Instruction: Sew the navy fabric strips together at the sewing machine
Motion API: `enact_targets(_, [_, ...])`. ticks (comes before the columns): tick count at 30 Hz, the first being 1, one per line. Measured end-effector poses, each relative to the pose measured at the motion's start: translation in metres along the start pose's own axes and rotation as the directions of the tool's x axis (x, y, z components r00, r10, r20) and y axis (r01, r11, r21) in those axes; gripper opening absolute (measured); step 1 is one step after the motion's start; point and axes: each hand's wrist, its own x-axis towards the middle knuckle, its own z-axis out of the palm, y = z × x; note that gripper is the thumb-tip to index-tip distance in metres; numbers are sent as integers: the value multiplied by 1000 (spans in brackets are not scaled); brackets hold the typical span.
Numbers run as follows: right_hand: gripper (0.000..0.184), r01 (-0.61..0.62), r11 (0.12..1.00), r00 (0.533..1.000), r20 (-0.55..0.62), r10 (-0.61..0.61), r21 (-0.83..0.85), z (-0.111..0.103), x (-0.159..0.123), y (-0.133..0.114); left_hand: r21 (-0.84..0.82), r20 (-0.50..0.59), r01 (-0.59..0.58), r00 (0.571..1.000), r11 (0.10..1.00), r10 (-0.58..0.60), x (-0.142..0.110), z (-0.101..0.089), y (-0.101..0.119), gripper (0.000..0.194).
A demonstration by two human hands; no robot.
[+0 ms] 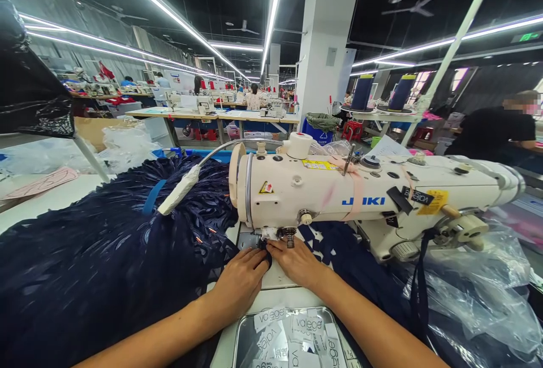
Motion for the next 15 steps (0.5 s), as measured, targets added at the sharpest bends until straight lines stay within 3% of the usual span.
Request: enact_targets(15, [41, -83, 986, 997, -18, 81, -148, 2, 6, -6, 45, -124, 45, 991, 998, -40, 6, 10, -3, 26])
